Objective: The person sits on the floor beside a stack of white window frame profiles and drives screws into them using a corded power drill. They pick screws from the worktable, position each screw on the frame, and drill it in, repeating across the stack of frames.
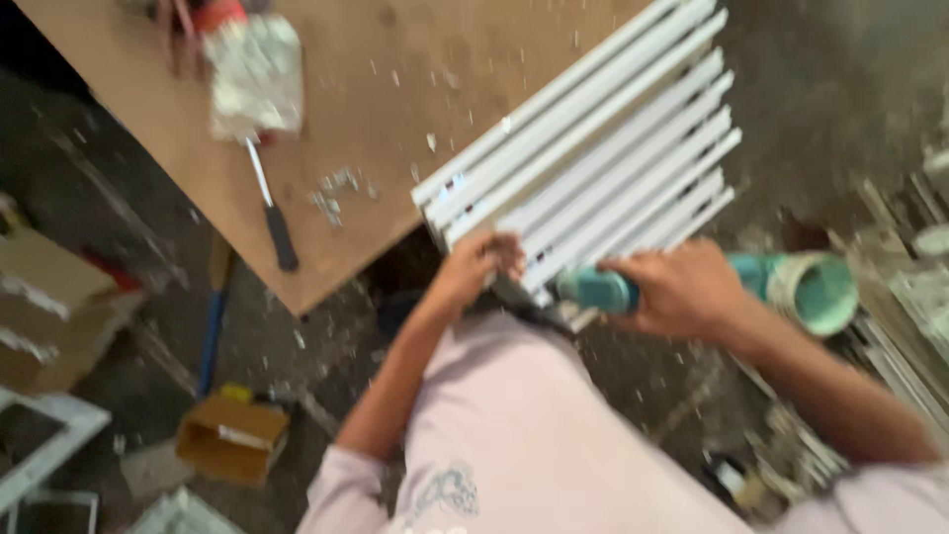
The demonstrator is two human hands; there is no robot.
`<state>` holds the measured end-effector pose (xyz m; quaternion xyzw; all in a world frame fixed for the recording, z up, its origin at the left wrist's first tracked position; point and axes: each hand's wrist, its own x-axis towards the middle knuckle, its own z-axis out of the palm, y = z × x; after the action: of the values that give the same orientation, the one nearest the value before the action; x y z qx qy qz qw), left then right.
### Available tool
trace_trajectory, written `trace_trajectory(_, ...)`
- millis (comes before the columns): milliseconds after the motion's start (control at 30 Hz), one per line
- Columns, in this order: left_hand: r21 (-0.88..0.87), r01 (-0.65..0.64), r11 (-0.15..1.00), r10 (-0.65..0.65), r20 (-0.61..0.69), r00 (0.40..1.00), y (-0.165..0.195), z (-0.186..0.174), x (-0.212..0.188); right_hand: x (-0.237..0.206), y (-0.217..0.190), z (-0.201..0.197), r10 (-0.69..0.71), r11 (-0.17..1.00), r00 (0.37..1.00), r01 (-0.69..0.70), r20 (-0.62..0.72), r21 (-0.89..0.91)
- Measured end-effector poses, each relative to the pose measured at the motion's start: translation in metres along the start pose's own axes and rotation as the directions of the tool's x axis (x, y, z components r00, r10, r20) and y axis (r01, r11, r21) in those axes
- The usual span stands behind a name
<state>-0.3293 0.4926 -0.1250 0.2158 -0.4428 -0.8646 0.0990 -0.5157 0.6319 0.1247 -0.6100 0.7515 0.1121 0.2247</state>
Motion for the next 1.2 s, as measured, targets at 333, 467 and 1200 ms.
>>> trace_trajectory(333, -0.114, 0.194, 0.974, -0.217, -0.252, 0.943, 0.005, 0.008, -0.004, -0.083, 0.021, 0.022, 0.449, 0.751, 0.845, -0.182, -0.289, 0.635)
trace_trajectory(467, 0.053, 0.132, 0.99, -0.118, -0.22, 0.968, 0.023, 0.023, 0.004, -0.098, 0.02, 0.043, 0.495, 0.655, 0.769, -0.026, -0.403, 0.755)
trace_trajectory(1200, -0.434, 0.175, 0.884, -0.169, 0.054, 0.984, 0.014, 0.069, 0.029, -0.111, 0.014, 0.1, 0.662, 0.532, 0.636, -0.024, -0.398, 0.847)
